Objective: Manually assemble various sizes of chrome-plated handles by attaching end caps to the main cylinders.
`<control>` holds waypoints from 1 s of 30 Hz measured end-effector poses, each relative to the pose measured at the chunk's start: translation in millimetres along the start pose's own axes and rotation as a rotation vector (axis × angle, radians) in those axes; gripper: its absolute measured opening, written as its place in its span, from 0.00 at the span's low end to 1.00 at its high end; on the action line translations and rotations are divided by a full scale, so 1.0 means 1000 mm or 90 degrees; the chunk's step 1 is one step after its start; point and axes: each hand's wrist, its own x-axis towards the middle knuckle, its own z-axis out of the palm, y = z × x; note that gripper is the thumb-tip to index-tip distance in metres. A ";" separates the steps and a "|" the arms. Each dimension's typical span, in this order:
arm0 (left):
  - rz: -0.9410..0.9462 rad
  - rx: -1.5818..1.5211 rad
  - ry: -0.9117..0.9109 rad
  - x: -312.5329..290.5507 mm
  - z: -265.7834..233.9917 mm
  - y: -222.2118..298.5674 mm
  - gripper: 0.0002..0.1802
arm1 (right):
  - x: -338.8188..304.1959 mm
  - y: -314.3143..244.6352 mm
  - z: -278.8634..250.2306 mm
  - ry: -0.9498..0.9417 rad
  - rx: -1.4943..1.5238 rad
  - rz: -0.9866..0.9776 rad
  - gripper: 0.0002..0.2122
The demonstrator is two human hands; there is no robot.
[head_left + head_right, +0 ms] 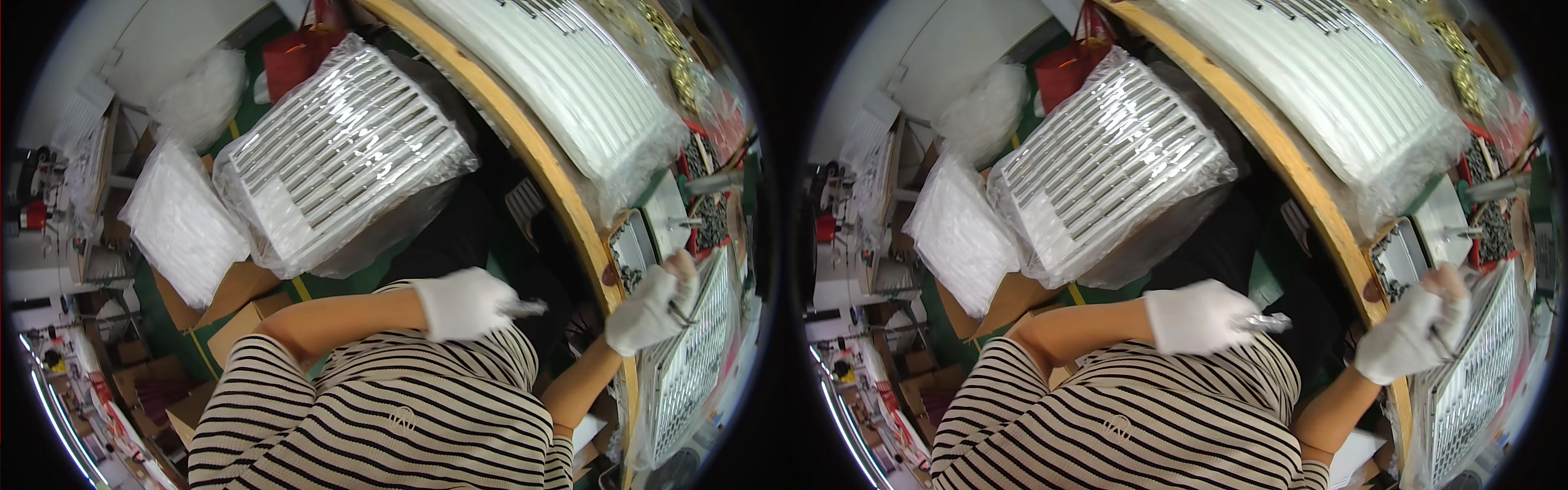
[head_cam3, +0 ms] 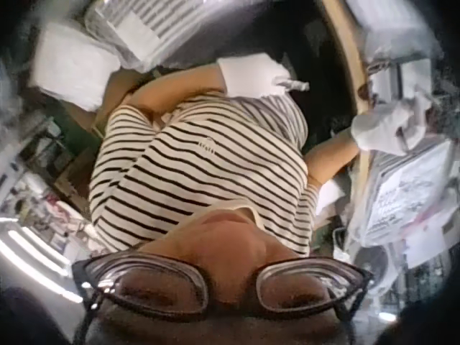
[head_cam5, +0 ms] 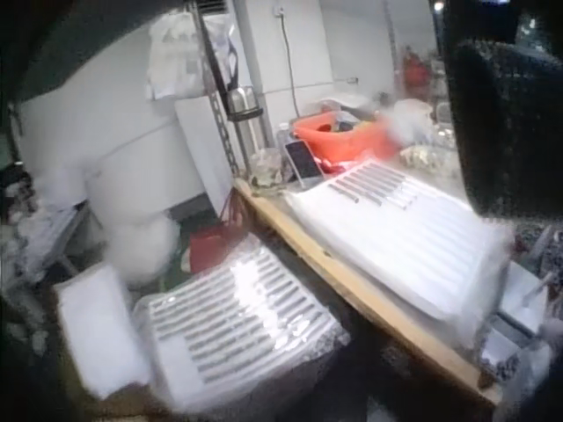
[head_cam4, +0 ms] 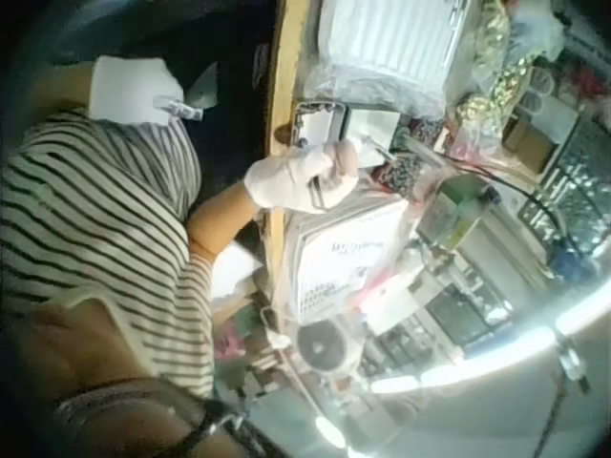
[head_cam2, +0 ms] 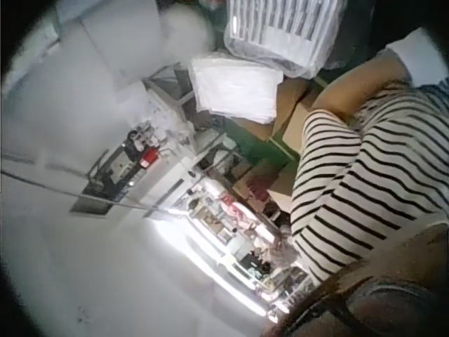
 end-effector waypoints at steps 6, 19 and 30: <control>-0.288 0.534 0.688 -0.136 -0.081 -0.175 0.17 | 0.016 -0.014 -0.039 0.075 -0.141 -0.073 0.11; -0.440 0.476 0.643 -0.201 -0.067 -0.269 0.35 | 0.005 0.000 -0.101 0.079 -0.147 -0.027 0.11; -0.403 0.550 0.704 -0.184 -0.064 -0.276 0.36 | -0.003 -0.007 -0.126 0.207 -0.161 0.095 0.12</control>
